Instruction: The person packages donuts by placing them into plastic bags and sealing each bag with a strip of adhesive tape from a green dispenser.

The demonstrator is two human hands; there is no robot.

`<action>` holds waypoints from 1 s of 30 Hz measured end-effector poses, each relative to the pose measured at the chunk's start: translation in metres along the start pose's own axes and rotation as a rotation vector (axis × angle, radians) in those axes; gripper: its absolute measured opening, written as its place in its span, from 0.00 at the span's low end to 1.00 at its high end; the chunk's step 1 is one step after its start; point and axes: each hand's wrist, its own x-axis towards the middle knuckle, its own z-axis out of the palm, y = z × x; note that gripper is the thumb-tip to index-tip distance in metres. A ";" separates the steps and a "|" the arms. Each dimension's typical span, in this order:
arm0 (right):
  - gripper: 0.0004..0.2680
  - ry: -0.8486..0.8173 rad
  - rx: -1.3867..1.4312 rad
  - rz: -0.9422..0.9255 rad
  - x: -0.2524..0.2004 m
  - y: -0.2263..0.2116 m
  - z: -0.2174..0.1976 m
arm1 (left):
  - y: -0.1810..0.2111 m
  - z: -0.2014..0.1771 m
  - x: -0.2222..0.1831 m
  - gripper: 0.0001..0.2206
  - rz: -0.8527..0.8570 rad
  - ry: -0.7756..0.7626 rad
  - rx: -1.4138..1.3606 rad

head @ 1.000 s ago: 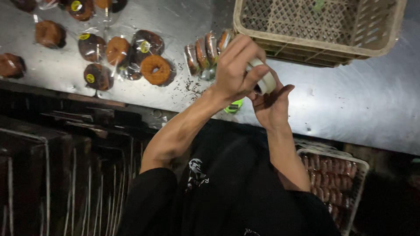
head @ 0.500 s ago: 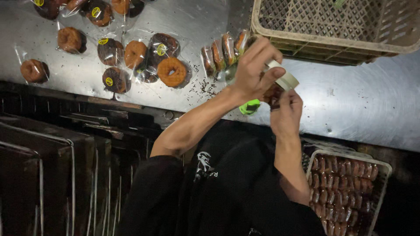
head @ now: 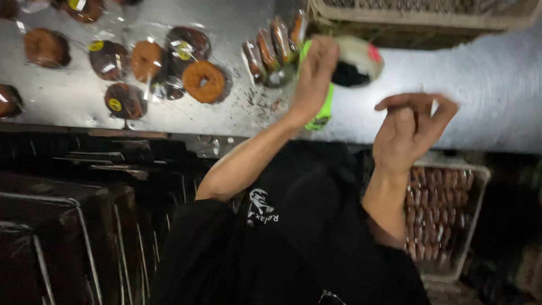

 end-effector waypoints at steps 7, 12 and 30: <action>0.11 -0.243 -0.276 0.172 0.014 0.015 -0.009 | 0.022 -0.015 -0.003 0.28 -0.510 0.173 -0.831; 0.16 -0.405 -0.370 0.097 0.012 0.037 0.006 | 0.025 -0.007 -0.019 0.32 -0.510 0.152 -0.986; 0.16 -0.407 -0.412 0.007 -0.001 0.003 0.005 | 0.036 0.012 -0.018 0.28 0.025 -0.074 0.087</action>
